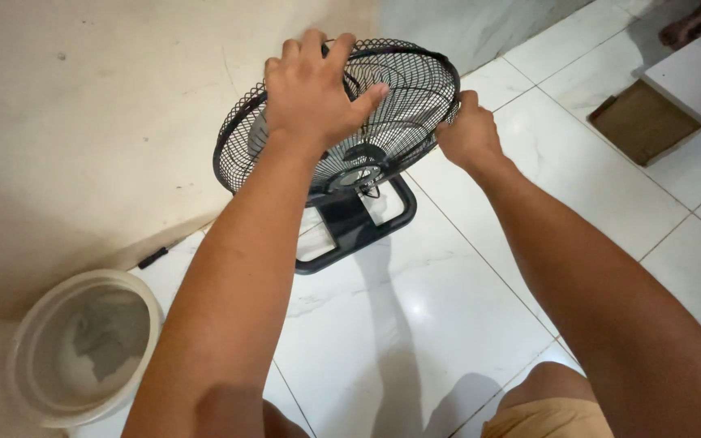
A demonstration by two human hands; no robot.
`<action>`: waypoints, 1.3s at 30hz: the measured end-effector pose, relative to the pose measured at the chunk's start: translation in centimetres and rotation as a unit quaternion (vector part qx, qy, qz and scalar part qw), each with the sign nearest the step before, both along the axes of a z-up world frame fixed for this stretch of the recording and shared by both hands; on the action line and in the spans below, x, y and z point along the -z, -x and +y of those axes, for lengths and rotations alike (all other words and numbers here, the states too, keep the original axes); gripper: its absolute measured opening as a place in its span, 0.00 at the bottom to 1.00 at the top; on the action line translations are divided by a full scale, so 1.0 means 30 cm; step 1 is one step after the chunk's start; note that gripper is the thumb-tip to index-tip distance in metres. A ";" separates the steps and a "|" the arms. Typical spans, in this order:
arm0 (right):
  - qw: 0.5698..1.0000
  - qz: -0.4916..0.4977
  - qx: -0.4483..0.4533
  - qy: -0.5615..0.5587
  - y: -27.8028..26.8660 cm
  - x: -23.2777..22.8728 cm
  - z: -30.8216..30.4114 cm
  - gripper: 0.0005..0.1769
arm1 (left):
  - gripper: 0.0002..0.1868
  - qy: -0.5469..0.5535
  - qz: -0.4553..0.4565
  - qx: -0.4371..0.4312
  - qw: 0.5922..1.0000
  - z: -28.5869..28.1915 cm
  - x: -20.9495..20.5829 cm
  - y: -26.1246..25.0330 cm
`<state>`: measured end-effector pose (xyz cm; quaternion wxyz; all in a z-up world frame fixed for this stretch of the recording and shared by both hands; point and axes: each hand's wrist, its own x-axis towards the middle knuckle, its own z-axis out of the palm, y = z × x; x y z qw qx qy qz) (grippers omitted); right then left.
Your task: The person disassembles a black pedestal fan. They remove the front grille, then use a screwdriver to loosen the central nut and remove the fan blade. The blade is placed on the floor next to the fan.
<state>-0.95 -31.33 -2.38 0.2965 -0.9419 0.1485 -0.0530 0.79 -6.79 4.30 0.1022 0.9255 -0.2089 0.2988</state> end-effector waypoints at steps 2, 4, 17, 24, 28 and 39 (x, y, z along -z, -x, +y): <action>1.000 0.002 -0.001 0.002 0.001 -0.002 0.007 0.33 | 0.40 -0.013 -0.001 -0.006 1.000 -0.004 -0.002 -0.009; 1.000 0.005 -0.002 0.004 0.001 0.000 0.016 0.33 | 0.40 -0.026 -0.002 -0.012 1.000 -0.004 0.001 -0.013; 0.999 -0.044 0.013 0.025 -0.064 0.081 -0.019 0.29 | 0.40 -0.017 -0.016 -0.013 1.000 -0.009 0.004 -0.015; 0.999 -0.040 0.011 -0.001 -0.038 0.047 0.005 0.27 | 0.40 -0.001 -0.057 0.000 0.998 -0.004 0.025 -0.035; 0.999 -0.048 0.004 0.016 -0.037 0.058 -0.008 0.27 | 0.40 -0.007 -0.073 0.003 0.997 0.002 0.032 -0.047; 0.997 -0.072 0.029 -0.009 0.000 0.060 0.036 0.38 | 0.40 0.009 -0.055 0.020 0.998 0.013 0.036 -0.033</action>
